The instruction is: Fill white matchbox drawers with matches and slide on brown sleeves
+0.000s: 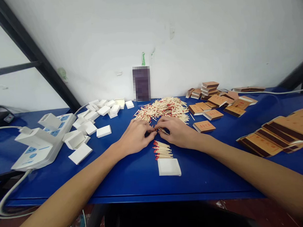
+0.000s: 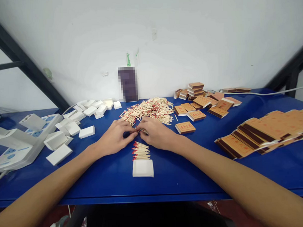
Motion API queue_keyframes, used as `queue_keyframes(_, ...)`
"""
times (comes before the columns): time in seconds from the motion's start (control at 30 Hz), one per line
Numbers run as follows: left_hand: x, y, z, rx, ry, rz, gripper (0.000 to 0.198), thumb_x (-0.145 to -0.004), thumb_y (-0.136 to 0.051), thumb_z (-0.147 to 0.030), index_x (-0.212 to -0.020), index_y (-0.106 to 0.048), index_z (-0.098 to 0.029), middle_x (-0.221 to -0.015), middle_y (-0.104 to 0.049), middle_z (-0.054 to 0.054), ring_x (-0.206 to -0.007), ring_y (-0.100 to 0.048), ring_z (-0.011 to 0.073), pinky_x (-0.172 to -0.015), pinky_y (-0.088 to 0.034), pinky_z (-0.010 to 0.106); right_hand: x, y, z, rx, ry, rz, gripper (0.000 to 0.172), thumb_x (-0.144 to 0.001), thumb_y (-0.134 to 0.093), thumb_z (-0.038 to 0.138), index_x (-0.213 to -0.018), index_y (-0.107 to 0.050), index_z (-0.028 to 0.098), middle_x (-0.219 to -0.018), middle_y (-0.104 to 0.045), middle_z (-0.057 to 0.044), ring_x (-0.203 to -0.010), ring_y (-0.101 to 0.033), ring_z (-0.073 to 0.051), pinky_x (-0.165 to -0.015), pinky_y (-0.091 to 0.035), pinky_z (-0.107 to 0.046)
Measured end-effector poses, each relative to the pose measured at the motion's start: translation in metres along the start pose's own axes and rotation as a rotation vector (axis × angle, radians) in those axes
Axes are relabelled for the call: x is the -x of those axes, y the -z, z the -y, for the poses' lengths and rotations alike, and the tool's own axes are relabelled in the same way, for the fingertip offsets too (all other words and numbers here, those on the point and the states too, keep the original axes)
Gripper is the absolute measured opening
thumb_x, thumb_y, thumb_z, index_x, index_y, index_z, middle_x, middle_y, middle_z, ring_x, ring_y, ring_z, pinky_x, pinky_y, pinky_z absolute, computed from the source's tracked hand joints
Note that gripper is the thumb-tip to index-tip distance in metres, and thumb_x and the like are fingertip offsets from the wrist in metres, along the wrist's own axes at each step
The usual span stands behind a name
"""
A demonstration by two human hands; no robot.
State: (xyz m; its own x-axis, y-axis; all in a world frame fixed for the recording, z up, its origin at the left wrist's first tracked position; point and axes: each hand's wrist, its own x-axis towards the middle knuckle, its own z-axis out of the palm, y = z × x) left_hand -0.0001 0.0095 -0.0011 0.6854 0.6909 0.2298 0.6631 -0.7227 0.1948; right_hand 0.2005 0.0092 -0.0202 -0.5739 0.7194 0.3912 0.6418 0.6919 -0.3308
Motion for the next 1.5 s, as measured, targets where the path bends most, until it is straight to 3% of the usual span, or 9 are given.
queue_keyframes(0.23,0.003,0.0,0.001,-0.028,-0.049,0.001,0.026,-0.094,-0.05,-0.026,-0.11,-0.071,-0.024,-0.095,-0.064,0.004,-0.097,-0.057,0.022,-0.087,-0.038,0.04,0.003,0.013,-0.003,0.025,-0.035,0.002,0.021,-0.085,-0.057,0.016,-0.103,-0.068,0.017,-0.092,-0.065,-0.006,-0.085,-0.059,-0.019,-0.077,-0.044,-0.032)
queue_keyframes(0.37,0.005,0.0,0.005,-0.036,-0.086,-0.045,0.027,-0.093,-0.05,-0.023,-0.112,-0.069,-0.023,-0.1,-0.063,0.005,-0.099,-0.055,0.0219,-0.087,-0.039,0.039,0.008,0.027,-0.004,0.081,-0.072,0.068,0.022,-0.081,-0.057,0.015,-0.101,-0.064,0.017,-0.088,-0.063,-0.005,-0.079,-0.056,-0.018,-0.074,-0.042,-0.031)
queue_keyframes(0.53,0.007,0.003,0.004,-0.006,-0.221,-0.034,0.028,-0.091,-0.049,-0.018,-0.106,-0.072,-0.023,-0.112,-0.063,0.005,-0.108,-0.052,0.0222,-0.098,-0.038,0.04,0.011,0.035,-0.008,0.061,-0.125,0.193,0.001,-0.079,-0.058,0.021,-0.079,-0.057,0.02,-0.076,-0.06,-0.001,-0.07,-0.051,-0.015,-0.065,-0.037,-0.029)
queue_keyframes(0.7,0.009,0.006,0.003,-0.045,-0.253,0.001,0.036,-0.089,-0.046,-0.015,-0.113,-0.072,-0.023,-0.116,-0.063,0.006,-0.112,-0.051,0.0236,-0.1,-0.038,0.042,0.009,0.034,-0.01,0.028,-0.146,0.234,0.013,-0.081,-0.055,0.021,-0.069,-0.05,0.021,-0.067,-0.055,0.001,-0.063,-0.047,-0.013,-0.059,-0.033,-0.028)
queue_keyframes(1.07,0.007,0.007,0.001,-0.043,-0.218,0.038,0.037,-0.088,-0.049,-0.019,-0.119,-0.068,-0.022,-0.124,-0.057,0.008,-0.119,-0.046,0.0264,-0.106,-0.036,0.046,0.007,0.023,-0.004,0.087,-0.193,0.135,0.005,-0.086,-0.054,0.023,-0.083,-0.056,0.02,-0.069,-0.059,0.0,-0.062,-0.048,-0.014,-0.06,-0.03,-0.027)
queue_keyframes(1.3,0.007,0.006,0.002,-0.043,-0.161,0.042,0.036,-0.091,-0.048,-0.023,-0.121,-0.067,-0.021,-0.126,-0.055,0.009,-0.119,-0.046,0.0287,-0.102,-0.039,0.05,0.004,0.015,0.003,0.106,-0.285,0.04,0.021,-0.091,-0.051,0.033,-0.097,-0.065,0.019,-0.067,-0.063,-0.001,-0.061,-0.053,-0.015,-0.059,-0.032,-0.028)
queue_keyframes(1.5,0.01,0.007,0.002,-0.063,-0.161,0.068,0.04,-0.094,-0.047,-0.033,-0.13,-0.06,-0.022,-0.136,-0.045,0.013,-0.125,-0.039,0.0325,-0.105,-0.037,0.056,0.003,0.016,0.003,0.174,-0.261,0.019,0.025,-0.089,-0.054,0.039,-0.094,-0.069,0.019,-0.078,-0.068,-0.004,-0.069,-0.057,-0.017,-0.064,-0.036,-0.03)
